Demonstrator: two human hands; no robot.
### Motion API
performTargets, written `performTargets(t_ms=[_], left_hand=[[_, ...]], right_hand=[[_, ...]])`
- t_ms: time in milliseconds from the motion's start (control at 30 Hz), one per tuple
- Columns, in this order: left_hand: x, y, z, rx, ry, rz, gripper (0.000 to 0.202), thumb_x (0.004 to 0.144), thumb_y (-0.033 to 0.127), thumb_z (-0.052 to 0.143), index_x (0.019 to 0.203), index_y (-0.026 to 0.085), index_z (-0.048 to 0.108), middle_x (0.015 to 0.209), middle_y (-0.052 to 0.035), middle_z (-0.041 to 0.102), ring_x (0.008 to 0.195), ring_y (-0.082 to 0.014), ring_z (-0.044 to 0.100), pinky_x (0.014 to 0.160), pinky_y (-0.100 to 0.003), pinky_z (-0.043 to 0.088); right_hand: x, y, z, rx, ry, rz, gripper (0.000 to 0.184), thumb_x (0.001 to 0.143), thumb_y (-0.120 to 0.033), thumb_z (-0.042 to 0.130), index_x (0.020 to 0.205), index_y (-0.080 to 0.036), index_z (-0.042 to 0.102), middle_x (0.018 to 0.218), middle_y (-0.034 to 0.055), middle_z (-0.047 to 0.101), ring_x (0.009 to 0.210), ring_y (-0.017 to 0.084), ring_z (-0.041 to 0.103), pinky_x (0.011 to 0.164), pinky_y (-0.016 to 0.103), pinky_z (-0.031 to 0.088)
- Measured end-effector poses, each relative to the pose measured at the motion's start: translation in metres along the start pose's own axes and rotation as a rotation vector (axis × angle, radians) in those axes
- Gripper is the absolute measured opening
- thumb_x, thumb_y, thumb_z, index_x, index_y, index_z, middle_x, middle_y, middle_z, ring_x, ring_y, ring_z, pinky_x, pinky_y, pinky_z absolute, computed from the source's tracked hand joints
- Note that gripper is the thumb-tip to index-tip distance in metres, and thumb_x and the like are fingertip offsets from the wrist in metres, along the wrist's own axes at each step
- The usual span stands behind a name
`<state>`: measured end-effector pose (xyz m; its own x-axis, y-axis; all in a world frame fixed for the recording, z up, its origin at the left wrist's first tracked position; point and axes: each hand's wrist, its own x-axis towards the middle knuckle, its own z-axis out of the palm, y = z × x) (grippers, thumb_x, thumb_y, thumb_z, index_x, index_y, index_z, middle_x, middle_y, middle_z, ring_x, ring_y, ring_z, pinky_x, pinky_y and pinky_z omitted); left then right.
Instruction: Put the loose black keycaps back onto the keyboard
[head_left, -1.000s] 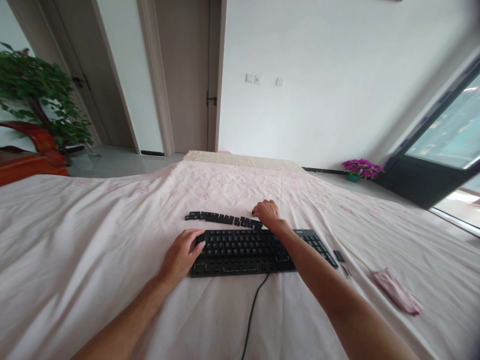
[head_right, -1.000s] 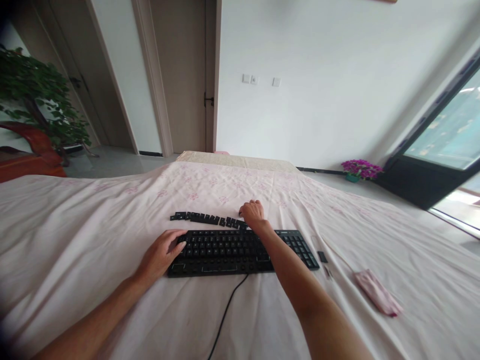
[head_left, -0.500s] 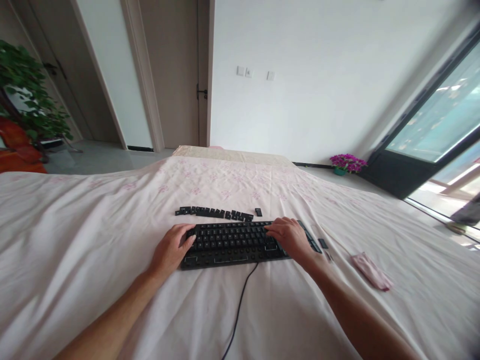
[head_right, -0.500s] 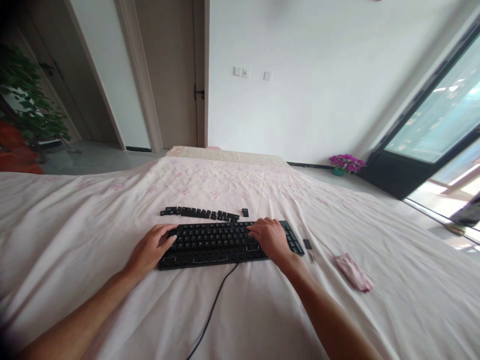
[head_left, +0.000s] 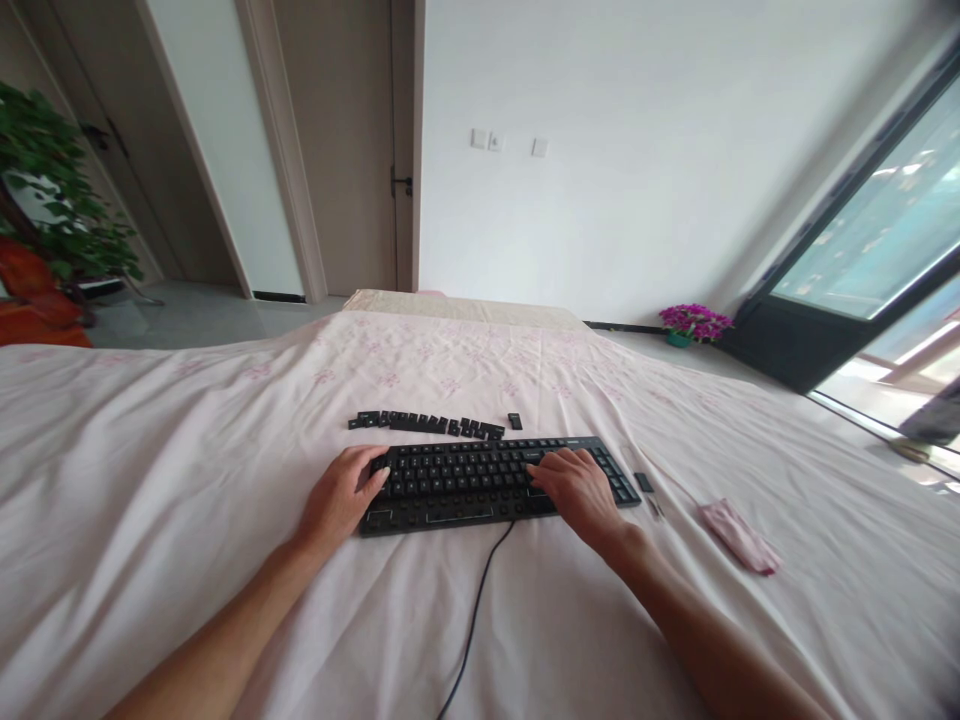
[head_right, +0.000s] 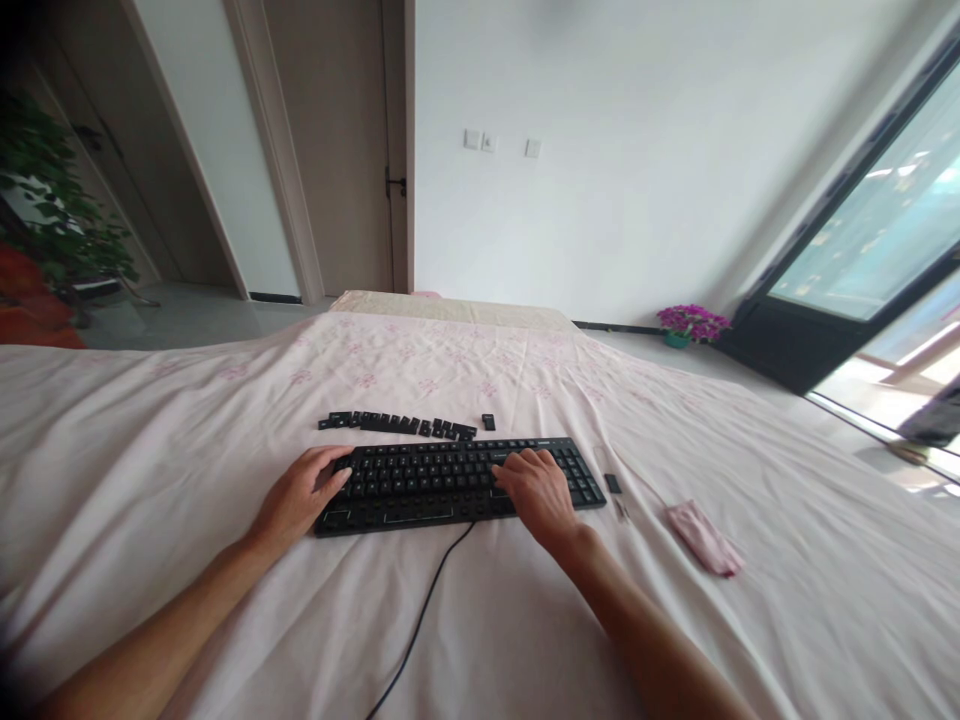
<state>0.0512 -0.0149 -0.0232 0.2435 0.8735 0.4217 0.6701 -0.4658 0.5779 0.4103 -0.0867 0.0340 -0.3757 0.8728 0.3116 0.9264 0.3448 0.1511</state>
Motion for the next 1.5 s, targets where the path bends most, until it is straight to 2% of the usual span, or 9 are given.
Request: performTargets(t_ms=[200,400,600,733,867,1033,1200,1300,1500], left_hand=[[0.0,0.0,0.0,-0.008,0.008,-0.004,0.032,0.087,0.036,0.047,0.113,0.022,0.059,0.116,-0.0047,0.061,0.109,-0.0207,0.056,0.098,-0.038,0.045],[0.0,-0.005,0.003,-0.006,0.016,0.007,0.032,0.087,0.036,0.047,0.114,0.023,0.059,0.117,-0.0044,0.061,0.11,-0.0207,0.056,0.098,-0.038,0.045],[0.0,-0.004,0.002,0.001,0.012,0.016,0.032,0.088,0.036,0.047,0.114,0.023,0.059,0.116,-0.0047,0.061,0.11,-0.0208,0.056,0.098,-0.038,0.045],[-0.001,-0.003,0.003,0.014,0.013,0.021,0.032,0.088,0.035,0.046,0.114,0.023,0.059,0.116,-0.0045,0.061,0.11,-0.021,0.056,0.098,-0.038,0.045],[-0.002,-0.006,0.005,0.015,0.013,0.032,0.033,0.088,0.035,0.046,0.116,0.023,0.058,0.116,-0.0053,0.061,0.11,-0.0215,0.056,0.098,-0.039,0.044],[-0.002,-0.008,0.004,0.004,0.018,0.03,0.032,0.088,0.035,0.046,0.115,0.023,0.058,0.116,-0.005,0.061,0.11,-0.0211,0.055,0.099,-0.039,0.044],[-0.002,-0.005,0.002,0.002,0.01,0.02,0.033,0.088,0.035,0.046,0.116,0.023,0.058,0.117,-0.0049,0.061,0.11,-0.0206,0.055,0.098,-0.038,0.044],[-0.001,-0.004,0.002,0.001,0.004,0.021,0.032,0.088,0.036,0.045,0.115,0.023,0.058,0.117,-0.0054,0.06,0.11,-0.0211,0.056,0.098,-0.039,0.044],[-0.001,-0.005,0.003,0.005,0.017,0.017,0.032,0.088,0.036,0.046,0.115,0.023,0.058,0.117,-0.0051,0.06,0.11,-0.0208,0.055,0.099,-0.038,0.044]], right_hand=[[0.002,-0.008,-0.001,-0.16,-0.045,-0.095,0.015,0.089,-0.015,0.054,0.097,-0.02,0.065,0.08,0.0032,0.06,0.077,0.019,0.049,0.07,0.035,0.028],[-0.007,-0.019,0.001,-0.253,-0.091,-0.099,0.037,0.084,-0.002,0.048,0.118,-0.012,0.057,0.089,0.0082,0.06,0.082,0.023,0.049,0.072,0.037,0.034],[-0.009,-0.031,-0.002,-0.283,-0.15,-0.044,0.048,0.079,0.004,0.042,0.123,-0.011,0.054,0.101,0.012,0.06,0.091,0.026,0.049,0.077,0.039,0.037],[-0.003,-0.032,-0.009,-0.247,-0.231,-0.051,0.041,0.08,0.002,0.042,0.114,-0.012,0.06,0.099,0.0117,0.06,0.091,0.026,0.049,0.078,0.038,0.037],[-0.005,-0.021,-0.014,-0.075,-0.23,0.02,0.05,0.08,0.002,0.042,0.124,-0.017,0.056,0.1,0.0082,0.06,0.09,0.021,0.05,0.077,0.032,0.037],[-0.003,-0.009,-0.017,0.118,-0.219,0.129,0.031,0.094,-0.018,0.039,0.109,-0.025,0.065,0.088,0.0037,0.062,0.087,0.017,0.052,0.076,0.028,0.036],[0.001,-0.014,-0.01,0.101,-0.182,0.243,0.024,0.089,-0.032,0.053,0.108,-0.026,0.067,0.093,0.0039,0.066,0.093,0.02,0.054,0.081,0.029,0.037],[-0.001,-0.018,-0.005,0.079,-0.104,0.257,0.025,0.089,-0.033,0.054,0.11,-0.026,0.066,0.093,0.0039,0.067,0.093,0.021,0.055,0.081,0.031,0.039],[-0.005,-0.021,0.0,0.047,-0.022,0.216,0.015,0.091,-0.028,0.052,0.095,-0.023,0.066,0.089,0.0047,0.066,0.088,0.02,0.055,0.079,0.03,0.04]])
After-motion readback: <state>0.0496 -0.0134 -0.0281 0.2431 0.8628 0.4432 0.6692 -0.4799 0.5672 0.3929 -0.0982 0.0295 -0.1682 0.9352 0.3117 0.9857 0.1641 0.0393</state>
